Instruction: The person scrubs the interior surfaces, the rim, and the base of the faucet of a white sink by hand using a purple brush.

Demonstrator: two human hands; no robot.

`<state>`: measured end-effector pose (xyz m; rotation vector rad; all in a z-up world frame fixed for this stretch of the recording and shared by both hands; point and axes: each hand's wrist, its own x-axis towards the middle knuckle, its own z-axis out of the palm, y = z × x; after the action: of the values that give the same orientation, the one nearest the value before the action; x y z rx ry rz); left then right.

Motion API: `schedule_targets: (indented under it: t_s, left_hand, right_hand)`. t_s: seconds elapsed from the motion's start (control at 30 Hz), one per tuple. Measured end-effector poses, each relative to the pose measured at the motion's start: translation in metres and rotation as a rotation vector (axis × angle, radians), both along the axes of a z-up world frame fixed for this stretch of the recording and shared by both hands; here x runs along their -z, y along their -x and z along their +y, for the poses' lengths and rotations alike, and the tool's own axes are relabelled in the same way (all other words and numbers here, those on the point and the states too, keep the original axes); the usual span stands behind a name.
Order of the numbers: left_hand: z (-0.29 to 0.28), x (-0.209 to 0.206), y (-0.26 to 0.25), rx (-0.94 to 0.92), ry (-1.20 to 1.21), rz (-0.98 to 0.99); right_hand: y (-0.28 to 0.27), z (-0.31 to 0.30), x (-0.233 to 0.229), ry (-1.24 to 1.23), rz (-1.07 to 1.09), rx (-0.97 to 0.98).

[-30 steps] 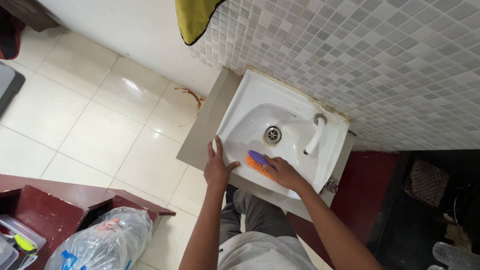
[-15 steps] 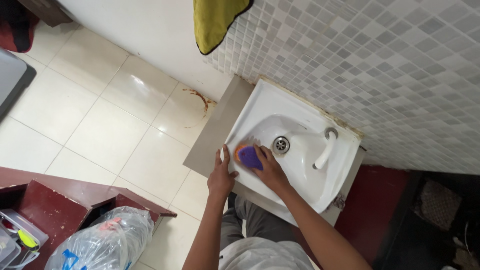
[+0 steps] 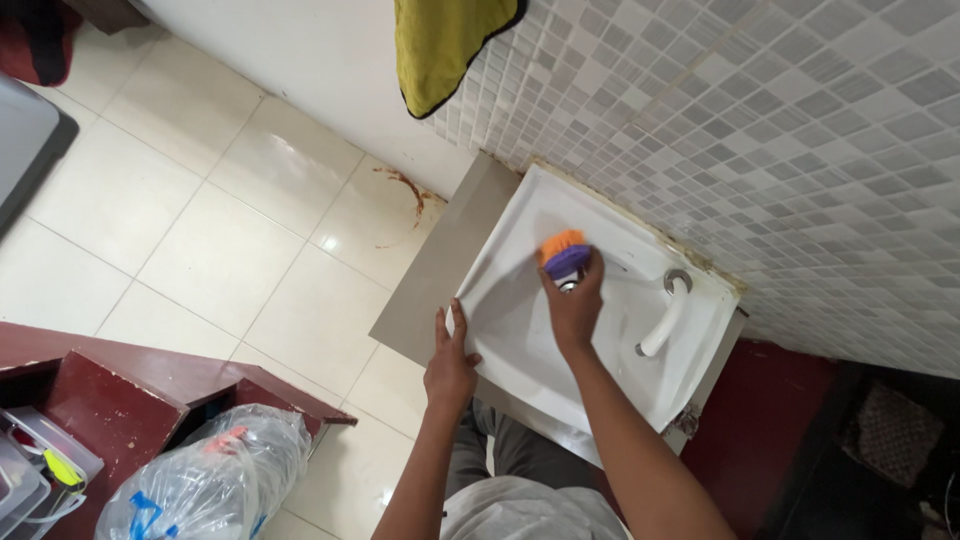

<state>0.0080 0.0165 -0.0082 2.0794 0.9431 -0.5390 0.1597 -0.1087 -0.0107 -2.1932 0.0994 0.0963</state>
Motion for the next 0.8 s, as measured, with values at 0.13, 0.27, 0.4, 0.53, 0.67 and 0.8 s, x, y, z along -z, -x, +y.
schedule_targets:
  t_s: [0.13,0.27,0.4,0.53,0.67,0.8]
  left_hand:
    - [0.002,-0.003,0.0,0.018,0.005,0.009]
    - [0.002,-0.001,0.001,0.028,0.004,0.021]
    - [0.001,0.004,0.003,0.027,-0.003,0.018]
    - [0.004,0.01,0.007,0.034,-0.011,0.003]
    - [0.003,0.016,0.008,0.029,-0.018,0.002]
    - [-0.002,0.016,0.008,0.034,-0.037,-0.017]
  right_hand:
    - [0.029,0.004,0.018,0.136,-0.088,-0.273]
    - [0.06,-0.008,0.02,0.132,-0.096,-0.527]
    - [0.068,-0.015,0.009,0.171,0.0,-0.73]
    - [0.059,-0.033,0.005,0.336,0.051,-0.891]
    - [0.054,-0.074,0.009,0.502,0.104,-0.948]
    - [0.049,-0.131,0.011,0.714,0.25,-0.945]
